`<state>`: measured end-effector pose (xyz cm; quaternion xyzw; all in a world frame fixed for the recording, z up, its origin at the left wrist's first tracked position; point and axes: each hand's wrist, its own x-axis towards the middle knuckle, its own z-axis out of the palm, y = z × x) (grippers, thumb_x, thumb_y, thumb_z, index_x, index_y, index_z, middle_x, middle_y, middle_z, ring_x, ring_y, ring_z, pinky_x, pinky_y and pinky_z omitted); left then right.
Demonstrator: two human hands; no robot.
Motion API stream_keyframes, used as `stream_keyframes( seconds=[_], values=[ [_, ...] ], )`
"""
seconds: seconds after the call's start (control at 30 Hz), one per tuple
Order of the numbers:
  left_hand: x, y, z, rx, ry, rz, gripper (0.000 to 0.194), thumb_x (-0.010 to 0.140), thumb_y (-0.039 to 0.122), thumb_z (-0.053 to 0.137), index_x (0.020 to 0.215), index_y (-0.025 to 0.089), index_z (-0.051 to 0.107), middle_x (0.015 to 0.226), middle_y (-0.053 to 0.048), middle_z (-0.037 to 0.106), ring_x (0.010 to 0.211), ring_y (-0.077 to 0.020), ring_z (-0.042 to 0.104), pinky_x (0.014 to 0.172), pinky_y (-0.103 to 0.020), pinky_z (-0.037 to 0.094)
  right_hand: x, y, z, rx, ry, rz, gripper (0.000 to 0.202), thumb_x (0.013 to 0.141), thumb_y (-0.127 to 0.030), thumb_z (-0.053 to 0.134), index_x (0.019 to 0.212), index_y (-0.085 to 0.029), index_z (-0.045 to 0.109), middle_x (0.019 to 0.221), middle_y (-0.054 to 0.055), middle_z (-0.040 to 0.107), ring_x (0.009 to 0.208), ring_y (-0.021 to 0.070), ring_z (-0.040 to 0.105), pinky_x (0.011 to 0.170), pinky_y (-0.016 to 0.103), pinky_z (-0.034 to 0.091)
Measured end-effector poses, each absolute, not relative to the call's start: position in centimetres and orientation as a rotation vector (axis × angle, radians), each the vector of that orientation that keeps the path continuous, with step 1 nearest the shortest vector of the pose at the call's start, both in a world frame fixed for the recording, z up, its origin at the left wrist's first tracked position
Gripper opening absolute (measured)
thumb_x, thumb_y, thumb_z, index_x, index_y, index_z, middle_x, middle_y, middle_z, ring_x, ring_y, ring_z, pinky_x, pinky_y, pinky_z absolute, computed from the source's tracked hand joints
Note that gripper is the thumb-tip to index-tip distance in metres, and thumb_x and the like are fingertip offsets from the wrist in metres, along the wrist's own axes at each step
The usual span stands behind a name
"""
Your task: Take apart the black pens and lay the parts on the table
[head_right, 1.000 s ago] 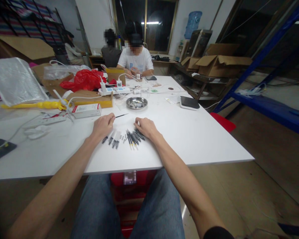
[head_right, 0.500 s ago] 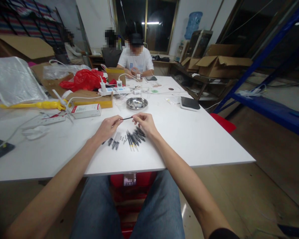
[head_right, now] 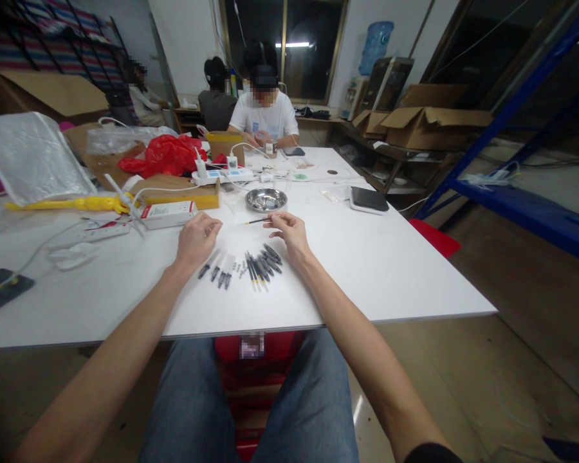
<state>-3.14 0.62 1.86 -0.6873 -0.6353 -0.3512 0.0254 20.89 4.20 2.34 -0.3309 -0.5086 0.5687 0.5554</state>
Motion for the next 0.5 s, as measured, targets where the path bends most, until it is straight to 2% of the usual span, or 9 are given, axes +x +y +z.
stream_keyframes(
  seconds=[0.2,0.3,0.5],
  values=[
    [-3.21,0.82,1.64,-2.133,-1.981,-1.011,0.020,0.091,0.024,0.050,0.095,0.021,0.069,0.092,-0.005,0.066,0.083,-0.0194,0.062,0.079,-0.030,0.045,21.30,4.42,2.00,-0.810,-1.179,1.336,0.049,0.067,-0.044,0.081,0.105,-0.024,0.059,0.074,-0.004,0.065,0.064,0.0110,0.058,0.055,0.021,0.045],
    [-3.39,0.95,1.77,-2.138,-2.003,-0.960,0.014,0.087,0.020,0.052,0.089,0.020,0.066,0.086,-0.004,0.065,0.080,-0.0195,0.061,0.077,-0.030,0.045,21.26,4.45,1.92,-0.800,-1.227,1.347,0.044,0.069,-0.045,0.079,0.100,-0.024,0.056,0.070,-0.006,0.061,0.061,0.0099,0.054,0.055,0.021,0.043],
    [-3.97,1.25,1.82,-2.134,-2.137,-0.820,0.010,0.081,0.020,0.058,0.090,0.020,0.063,0.083,-0.004,0.068,0.079,-0.0208,0.062,0.077,-0.031,0.046,20.73,4.02,1.98,-0.792,-1.428,1.421,0.034,0.070,-0.042,0.076,0.092,-0.022,0.059,0.068,-0.005,0.058,0.060,0.0102,0.052,0.053,0.021,0.041]
  ],
)
